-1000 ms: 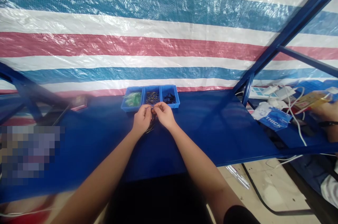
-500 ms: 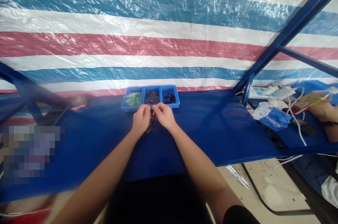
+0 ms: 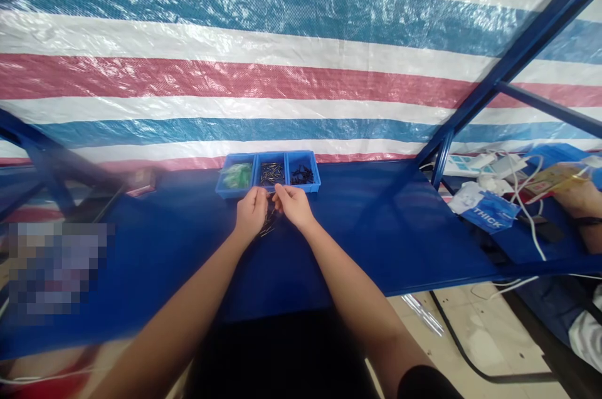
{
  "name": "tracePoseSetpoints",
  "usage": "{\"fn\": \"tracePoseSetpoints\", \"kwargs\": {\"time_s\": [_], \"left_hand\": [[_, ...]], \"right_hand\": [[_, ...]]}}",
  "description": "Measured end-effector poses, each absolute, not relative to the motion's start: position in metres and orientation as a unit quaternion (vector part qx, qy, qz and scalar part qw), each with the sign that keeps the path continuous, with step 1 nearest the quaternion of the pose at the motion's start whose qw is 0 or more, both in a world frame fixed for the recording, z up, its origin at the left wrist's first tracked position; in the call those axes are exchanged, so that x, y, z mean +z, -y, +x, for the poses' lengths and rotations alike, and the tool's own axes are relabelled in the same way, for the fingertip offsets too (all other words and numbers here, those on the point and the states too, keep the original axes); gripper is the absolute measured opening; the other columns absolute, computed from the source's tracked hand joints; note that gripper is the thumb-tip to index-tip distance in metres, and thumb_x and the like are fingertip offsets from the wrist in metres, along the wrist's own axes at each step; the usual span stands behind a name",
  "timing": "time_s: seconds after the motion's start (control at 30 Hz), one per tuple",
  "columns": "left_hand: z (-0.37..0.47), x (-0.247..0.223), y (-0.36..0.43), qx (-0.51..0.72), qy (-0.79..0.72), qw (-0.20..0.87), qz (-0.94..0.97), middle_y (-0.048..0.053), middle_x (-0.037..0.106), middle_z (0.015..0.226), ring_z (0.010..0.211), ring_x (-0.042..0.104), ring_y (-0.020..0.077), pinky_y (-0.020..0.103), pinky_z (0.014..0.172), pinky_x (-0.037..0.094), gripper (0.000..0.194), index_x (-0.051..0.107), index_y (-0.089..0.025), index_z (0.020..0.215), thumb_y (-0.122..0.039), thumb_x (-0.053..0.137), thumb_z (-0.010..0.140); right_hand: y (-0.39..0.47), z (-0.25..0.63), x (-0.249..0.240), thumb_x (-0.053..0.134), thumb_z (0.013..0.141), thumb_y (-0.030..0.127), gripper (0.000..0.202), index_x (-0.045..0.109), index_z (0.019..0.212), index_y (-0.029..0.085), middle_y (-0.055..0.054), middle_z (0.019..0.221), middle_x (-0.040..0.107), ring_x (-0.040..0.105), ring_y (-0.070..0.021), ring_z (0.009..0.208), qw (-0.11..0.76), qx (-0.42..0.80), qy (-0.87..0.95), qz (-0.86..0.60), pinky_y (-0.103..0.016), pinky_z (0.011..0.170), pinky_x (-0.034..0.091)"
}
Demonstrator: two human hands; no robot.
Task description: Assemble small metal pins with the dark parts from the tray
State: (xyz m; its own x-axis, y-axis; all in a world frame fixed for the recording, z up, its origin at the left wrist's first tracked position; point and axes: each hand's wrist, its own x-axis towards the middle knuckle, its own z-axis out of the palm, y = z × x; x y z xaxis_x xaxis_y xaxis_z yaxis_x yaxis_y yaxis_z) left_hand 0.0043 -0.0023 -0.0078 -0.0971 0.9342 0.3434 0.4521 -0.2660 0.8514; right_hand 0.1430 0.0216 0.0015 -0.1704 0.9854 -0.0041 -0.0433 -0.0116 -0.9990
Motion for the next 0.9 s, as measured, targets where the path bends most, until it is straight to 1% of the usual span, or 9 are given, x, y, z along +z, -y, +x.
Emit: {"fn": "tracePoseSetpoints", "kwargs": {"time_s": [0.2,0.3,0.43,0.53,0.73,0.83,0.9], "left_hand": [[0.0042,-0.0099,0.0015,0.503,-0.559,0.240,0.614,-0.003,0.052,0.057,0.051,0.049,0.0106,0.022,0.056,0.039,0.036,0.058,-0.020,0.086,-0.045,0.037,0.099],[0.0034,-0.0093,0.0015,0.503,-0.560,0.240,0.613,-0.003,0.052,0.057,0.051,0.048,0.0101,0.022,0.055,0.038,0.036,0.058,-0.020,0.085,-0.044,0.036,0.099],[0.0030,-0.0082,0.0018,0.500,-0.557,0.244,0.617,-0.004,0.050,0.056,0.050,0.047,0.0100,0.022,0.055,0.038,0.036,0.057,-0.020,0.084,-0.044,0.036,0.099],[0.0030,-0.0079,0.0020,0.497,-0.558,0.242,0.619,-0.004,0.049,0.056,0.050,0.047,0.0099,0.022,0.055,0.038,0.036,0.058,-0.019,0.084,-0.044,0.036,0.099],[0.0036,-0.0078,0.0024,0.496,-0.558,0.243,0.619,-0.003,0.051,0.057,0.051,0.047,0.0100,0.022,0.056,0.038,0.036,0.058,-0.020,0.084,-0.044,0.036,0.099],[0.0036,-0.0073,0.0026,0.496,-0.557,0.241,0.621,-0.003,0.053,0.059,0.053,0.049,0.0103,0.023,0.058,0.039,0.035,0.058,-0.020,0.084,-0.044,0.037,0.099],[0.0034,-0.0071,0.0025,0.497,-0.557,0.239,0.621,-0.003,0.053,0.059,0.054,0.049,0.0105,0.023,0.059,0.040,0.035,0.058,-0.020,0.084,-0.044,0.037,0.099]], "right_hand": [[-0.0230,0.1434,0.0026,0.059,0.080,0.066,0.051,0.061,0.066,0.017,0.001,0.051,0.055,0.046,-0.0088,0.040,0.469,0.575,0.476,-0.471,-0.022,0.038,0.030],[-0.0235,0.1436,0.0029,0.059,0.080,0.065,0.049,0.065,0.074,0.017,0.001,0.054,0.057,0.047,-0.0085,0.041,0.471,0.589,0.460,-0.469,-0.021,0.037,0.028],[-0.0216,0.1436,0.0051,0.060,0.080,0.061,0.045,0.068,0.089,0.018,0.000,0.063,0.062,0.049,-0.0084,0.045,0.475,0.596,0.469,-0.447,-0.021,0.039,0.031],[-0.0214,0.1434,0.0045,0.059,0.082,0.059,0.042,0.067,0.088,0.018,0.001,0.065,0.062,0.050,-0.0081,0.046,0.475,0.583,0.485,-0.447,-0.020,0.040,0.032],[-0.0261,0.1448,-0.0038,0.055,0.086,0.055,0.038,0.061,0.078,0.019,0.001,0.063,0.062,0.051,-0.0094,0.048,0.469,0.524,0.531,-0.473,-0.022,0.046,0.038],[-0.0230,0.1462,-0.0024,0.051,0.090,0.055,0.038,0.060,0.076,0.020,0.000,0.064,0.062,0.054,-0.0118,0.053,0.475,0.438,0.586,-0.490,-0.025,0.054,0.044],[-0.0179,0.1463,0.0018,0.050,0.091,0.054,0.036,0.061,0.079,0.022,0.000,0.066,0.063,0.057,-0.0138,0.060,0.486,0.367,0.621,-0.494,-0.027,0.062,0.046]]}}
